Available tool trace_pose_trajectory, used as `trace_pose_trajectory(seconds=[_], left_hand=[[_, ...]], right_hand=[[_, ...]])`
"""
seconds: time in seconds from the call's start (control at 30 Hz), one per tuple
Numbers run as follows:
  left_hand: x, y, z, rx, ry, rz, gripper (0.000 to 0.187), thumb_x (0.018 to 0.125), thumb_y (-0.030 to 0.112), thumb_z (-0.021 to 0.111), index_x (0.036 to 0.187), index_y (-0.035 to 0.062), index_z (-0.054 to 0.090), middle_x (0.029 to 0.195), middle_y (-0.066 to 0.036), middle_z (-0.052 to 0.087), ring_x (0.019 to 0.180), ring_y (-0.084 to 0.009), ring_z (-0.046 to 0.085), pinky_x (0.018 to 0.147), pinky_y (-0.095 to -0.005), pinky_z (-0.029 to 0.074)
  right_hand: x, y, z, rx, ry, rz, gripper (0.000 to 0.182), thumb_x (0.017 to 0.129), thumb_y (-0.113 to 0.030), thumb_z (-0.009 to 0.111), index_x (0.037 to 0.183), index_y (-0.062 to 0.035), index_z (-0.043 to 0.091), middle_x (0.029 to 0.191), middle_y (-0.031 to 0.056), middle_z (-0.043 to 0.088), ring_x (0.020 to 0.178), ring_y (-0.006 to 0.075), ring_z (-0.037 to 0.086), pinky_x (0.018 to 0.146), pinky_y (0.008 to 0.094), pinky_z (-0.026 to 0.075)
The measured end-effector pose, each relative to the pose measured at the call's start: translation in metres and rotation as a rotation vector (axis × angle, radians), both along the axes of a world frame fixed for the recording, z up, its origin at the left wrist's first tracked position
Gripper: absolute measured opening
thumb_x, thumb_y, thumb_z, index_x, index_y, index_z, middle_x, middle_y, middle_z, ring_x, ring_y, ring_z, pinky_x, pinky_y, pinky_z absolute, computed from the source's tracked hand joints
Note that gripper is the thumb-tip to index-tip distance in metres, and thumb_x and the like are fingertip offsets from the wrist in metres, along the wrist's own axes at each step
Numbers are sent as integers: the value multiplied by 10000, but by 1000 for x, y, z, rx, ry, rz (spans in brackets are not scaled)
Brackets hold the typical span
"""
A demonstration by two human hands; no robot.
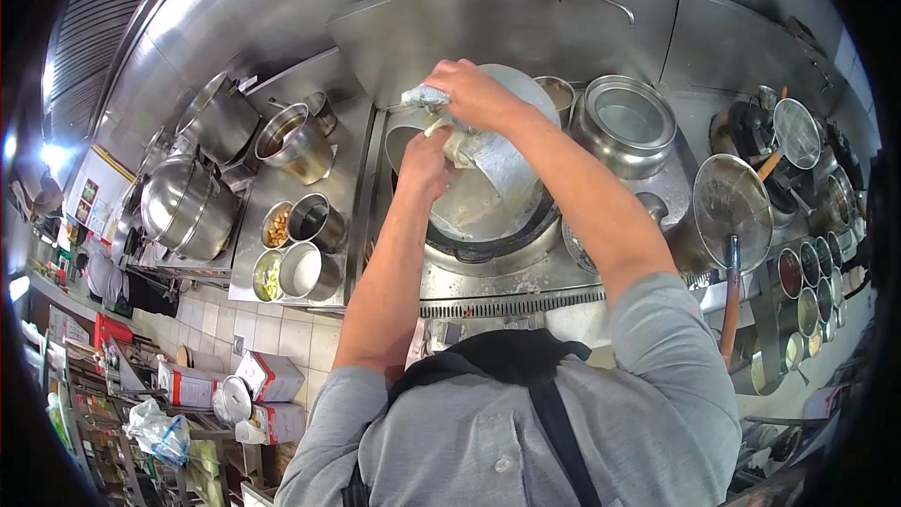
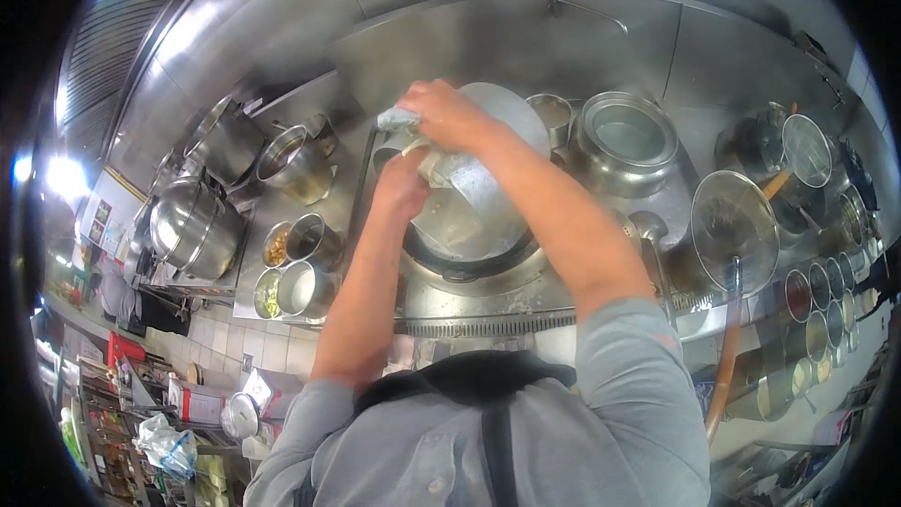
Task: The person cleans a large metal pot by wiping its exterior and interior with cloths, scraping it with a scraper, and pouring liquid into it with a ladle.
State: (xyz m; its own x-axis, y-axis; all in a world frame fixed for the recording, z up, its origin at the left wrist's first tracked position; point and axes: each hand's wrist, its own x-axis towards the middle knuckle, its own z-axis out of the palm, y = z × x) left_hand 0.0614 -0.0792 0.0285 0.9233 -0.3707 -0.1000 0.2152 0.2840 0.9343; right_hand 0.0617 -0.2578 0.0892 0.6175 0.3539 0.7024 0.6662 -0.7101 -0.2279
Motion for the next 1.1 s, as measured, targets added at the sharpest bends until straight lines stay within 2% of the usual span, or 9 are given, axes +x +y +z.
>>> trace_pose_trajectory(seconds=[0.13, 0.23, 0.33, 0.43, 0.53, 0.67, 0.9, 1.0, 1.1], left_hand=[[-1, 3, 13, 7, 12, 33, 266, 1042, 156, 611, 1244, -13, 652, 1058, -101, 725, 826, -198, 714, 610, -332, 540], [-1, -1, -2, -67, -18, -45, 276, 1054, 189, 601, 1267, 14, 616, 1077, -87, 724, 877, -193, 708, 721, -368, 552], [4, 1, -8, 33, -49, -54, 256, 1052, 189, 599, 1249, 27, 623, 1046, -70, 724, 853, -172, 692, 692, -349, 528], [-13, -3, 7, 46, -21, 26, 257, 1035, 157, 611, 1227, -5, 665, 1006, -86, 723, 697, -155, 649, 554, -301, 479], [5, 0, -10, 6, -55, -41, 227, 1044, 165, 600, 1194, 12, 674, 992, -70, 718, 703, -144, 641, 562, -296, 473], [7, -6, -21, -50, -52, -14, 203, 1038, 162, 602, 1162, 27, 688, 980, -49, 712, 726, -136, 646, 575, -283, 461], [2, -1, -15, -78, -78, -48, 207, 1026, 126, 606, 1178, 7, 680, 1009, -71, 721, 798, -176, 692, 653, -335, 533], [10, -3, -26, -59, -78, -66, 215, 1027, 120, 598, 1187, -3, 675, 1037, -88, 726, 848, -199, 708, 712, -360, 566], [11, -8, -27, -79, -78, -70, 224, 1028, 118, 587, 1195, -7, 671, 1067, -96, 726, 899, -207, 711, 744, -365, 573]], right_hand=[[-35, -13, -19, -33, 9, -24, 438, 835, 36, 646, 1251, -81, 720, 1193, 112, 659, 1189, 362, 598, 1044, 451, 487], [-60, -12, -17, -19, 63, -92, 409, 838, 43, 645, 1212, -96, 735, 1157, 106, 652, 1124, 358, 603, 995, 442, 503], [-22, 16, -4, -170, -62, -140, 365, 838, 28, 655, 1168, -101, 743, 1112, 111, 640, 1056, 351, 597, 951, 437, 508], [15, 32, 5, -223, -19, -122, 363, 787, 17, 706, 1124, -115, 736, 1163, 121, 638, 1113, 374, 600, 962, 475, 539], [-23, 18, -5, -181, -116, -104, 324, 838, 14, 660, 1135, -84, 745, 1075, 128, 624, 1035, 355, 591, 916, 444, 504], [-73, -9, -21, -105, -65, -108, 304, 841, 17, 668, 1117, -91, 736, 1079, 150, 627, 1055, 386, 601, 919, 455, 512], [-6, 34, 2, -167, -7, -131, 456, 807, 128, 590, 1205, -51, 720, 1120, 168, 600, 1072, 381, 605, 946, 443, 515], [-7, 17, -15, 17, 10, -34, 457, 808, 125, 596, 1220, -38, 709, 1143, 171, 595, 1101, 383, 610, 982, 442, 514], [-61, -11, -37, 38, 7, -71, 465, 806, 122, 613, 1236, -31, 699, 1152, 177, 598, 1121, 386, 610, 984, 437, 513]])
